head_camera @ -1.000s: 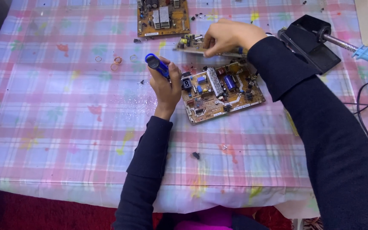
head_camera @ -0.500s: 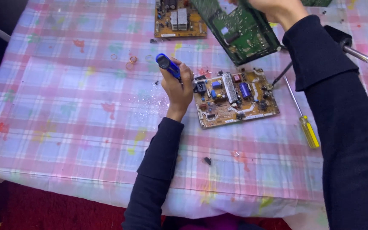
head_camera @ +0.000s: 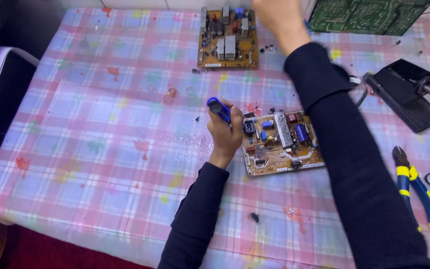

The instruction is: The person uses a soldering iron and a desoldering pump to remove components from a green circuit board. They then flip the board over and use a screwdriver to unscrew and remove a black component, followed by using pliers to cut a wire.

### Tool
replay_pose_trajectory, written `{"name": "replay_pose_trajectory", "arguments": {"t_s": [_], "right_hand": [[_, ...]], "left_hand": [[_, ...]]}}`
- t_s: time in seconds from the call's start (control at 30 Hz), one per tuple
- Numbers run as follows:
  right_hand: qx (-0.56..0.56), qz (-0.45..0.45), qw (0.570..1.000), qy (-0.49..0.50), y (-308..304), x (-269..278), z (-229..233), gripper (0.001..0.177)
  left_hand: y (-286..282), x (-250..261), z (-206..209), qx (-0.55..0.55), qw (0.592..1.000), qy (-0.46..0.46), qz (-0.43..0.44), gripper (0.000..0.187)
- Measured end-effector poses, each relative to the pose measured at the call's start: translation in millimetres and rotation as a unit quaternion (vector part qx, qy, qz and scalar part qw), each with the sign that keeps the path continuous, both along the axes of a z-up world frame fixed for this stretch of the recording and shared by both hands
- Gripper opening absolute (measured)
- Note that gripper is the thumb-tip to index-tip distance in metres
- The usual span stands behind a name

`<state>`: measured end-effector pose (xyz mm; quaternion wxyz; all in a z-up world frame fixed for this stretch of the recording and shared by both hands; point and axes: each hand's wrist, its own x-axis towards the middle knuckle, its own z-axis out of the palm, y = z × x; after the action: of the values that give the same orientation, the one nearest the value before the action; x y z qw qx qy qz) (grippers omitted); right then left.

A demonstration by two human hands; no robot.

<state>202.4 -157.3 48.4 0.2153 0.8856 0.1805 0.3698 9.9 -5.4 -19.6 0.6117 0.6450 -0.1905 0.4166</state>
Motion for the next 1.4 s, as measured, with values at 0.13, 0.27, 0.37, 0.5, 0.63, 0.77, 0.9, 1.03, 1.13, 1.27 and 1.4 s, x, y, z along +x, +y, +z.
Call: {"name": "replay_pose_trajectory", "arguments": {"t_s": [0.13,0.27,0.37,0.5,0.63,0.77,0.9,1.03,1.13,1.27,1.4], "right_hand": [[-0.087,-0.023,0.989,-0.115,11,7,-26,0.018],[-0.101,-0.018,0.994,-0.033,22,-10,-46,0.014],[-0.070,-0.016,0.997,-0.011,15,-8,-58,0.010],[0.019,-0.066,0.986,0.155,2,6,-61,0.051],[0.075,-0.002,0.985,0.157,-15,-16,-51,0.044],[0.250,0.044,0.923,0.288,-19,-77,-9,0.026],[0.360,0.126,0.866,0.324,-46,-149,20,0.020],[0.433,0.127,0.847,0.280,-86,-209,20,0.017],[0.475,0.134,0.850,0.182,-107,-248,11,0.011],[0.523,0.172,0.821,0.152,-119,-271,-9,0.008],[0.424,0.197,0.873,0.140,-118,-270,-25,0.008]], "left_hand": [[5,-9,2,0.033,0.997,0.058,-0.041,0.012],[4,-8,-5,0.047,0.995,0.081,-0.030,0.014],[4,-8,-5,0.052,0.996,0.073,-0.028,0.015],[4,-11,12,-0.008,0.994,0.083,-0.075,0.009],[5,-9,8,-0.001,0.994,0.089,-0.062,0.011],[4,-10,3,0.024,0.995,0.083,-0.043,0.015],[2,-9,-1,0.048,0.995,0.076,-0.036,0.015],[2,-12,5,0.050,0.996,0.047,-0.056,0.012],[0,-10,6,0.032,0.996,0.039,-0.069,0.011],[-5,-7,-3,0.040,0.998,-0.044,-0.005,0.013],[-12,1,-6,0.002,0.997,-0.076,-0.033,0.012]]}}
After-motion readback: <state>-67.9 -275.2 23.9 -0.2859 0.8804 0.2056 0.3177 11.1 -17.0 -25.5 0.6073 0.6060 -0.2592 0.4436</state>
